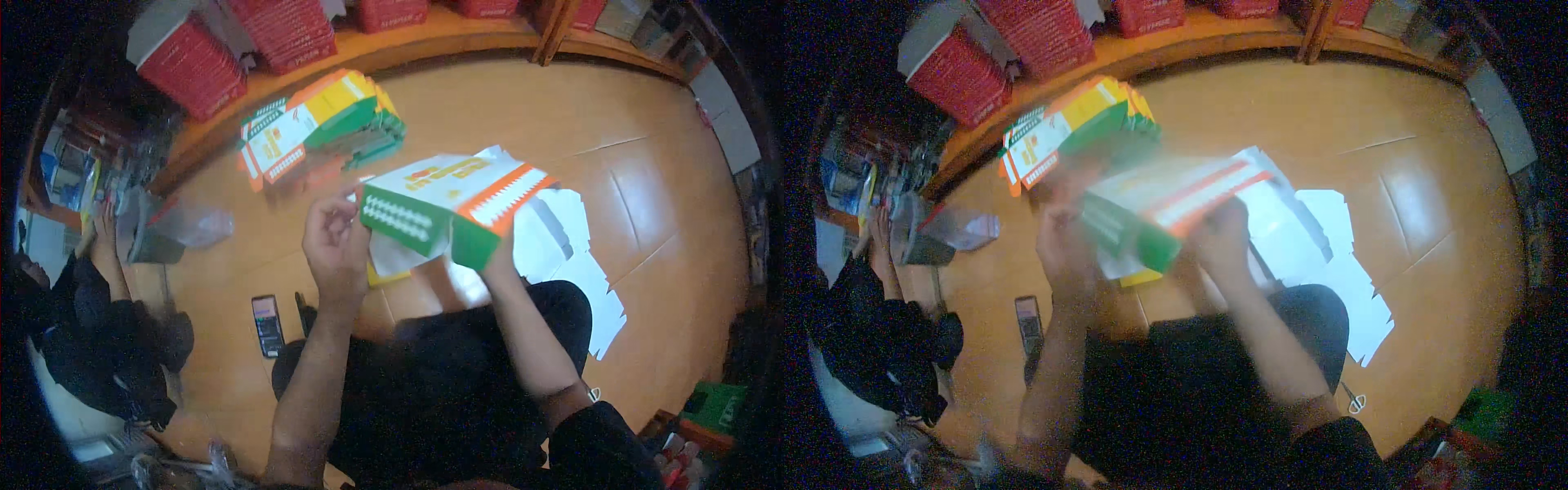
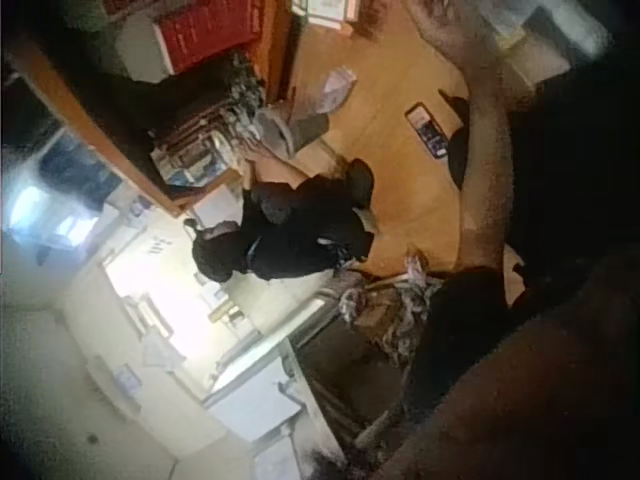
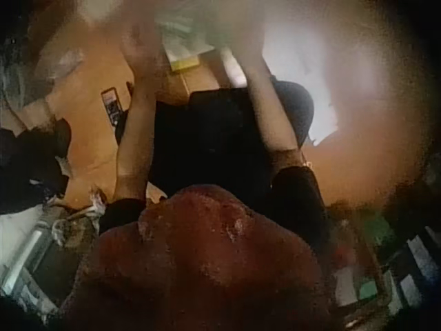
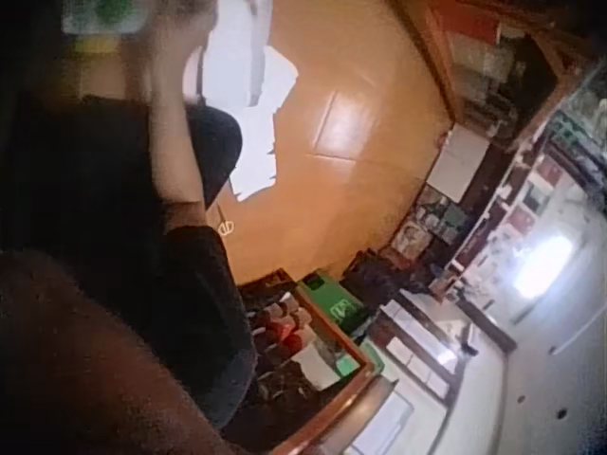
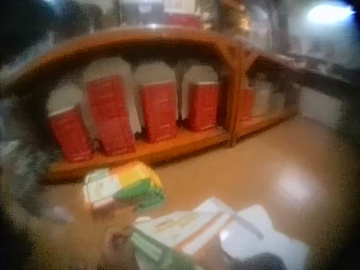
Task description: The person sits on the floor and folds flat-packed cardboard pieces into small rectangular boxes. They repeatedly pick up a piece, fold the sides, and tuck the flaps to form a box, then place the finished box on a growing stack. A second person is visible in the background working with a container.
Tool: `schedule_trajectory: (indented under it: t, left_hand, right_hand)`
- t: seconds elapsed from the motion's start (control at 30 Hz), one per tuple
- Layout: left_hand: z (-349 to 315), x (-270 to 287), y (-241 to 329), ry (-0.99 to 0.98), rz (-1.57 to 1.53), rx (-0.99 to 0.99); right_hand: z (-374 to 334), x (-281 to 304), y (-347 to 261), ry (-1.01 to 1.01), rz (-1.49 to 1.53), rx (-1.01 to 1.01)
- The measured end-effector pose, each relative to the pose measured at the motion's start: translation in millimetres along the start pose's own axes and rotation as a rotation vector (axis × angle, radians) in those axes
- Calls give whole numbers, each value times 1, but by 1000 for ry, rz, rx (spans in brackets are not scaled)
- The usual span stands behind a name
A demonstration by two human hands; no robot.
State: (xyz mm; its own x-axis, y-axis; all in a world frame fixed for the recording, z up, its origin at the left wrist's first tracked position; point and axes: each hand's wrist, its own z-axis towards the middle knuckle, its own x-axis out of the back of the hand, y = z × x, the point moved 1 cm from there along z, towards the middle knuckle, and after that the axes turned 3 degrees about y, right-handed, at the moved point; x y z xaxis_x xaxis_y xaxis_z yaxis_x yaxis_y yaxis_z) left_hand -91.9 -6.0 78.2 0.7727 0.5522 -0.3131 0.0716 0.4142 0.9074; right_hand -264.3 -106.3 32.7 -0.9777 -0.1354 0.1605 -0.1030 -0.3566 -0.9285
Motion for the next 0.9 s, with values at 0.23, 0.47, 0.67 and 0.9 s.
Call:
schedule_trajectory:
  t: [0.23,0.47,0.67,0.9]
  left_hand:
    - [-2,-3,-8,124,351,-200]
    - [-3,9,-3,62,636,174]
    - [-28,47,-63,-163,615,73]
    - [-17,11,-23,-138,757,-6]
  right_hand:
    - [-4,-24,7,-23,130,-184]
    - [-6,-22,-14,-78,237,-118]
    - [-8,-29,-58,-198,-159,314]
    - [-15,-34,-45,-310,-278,494]
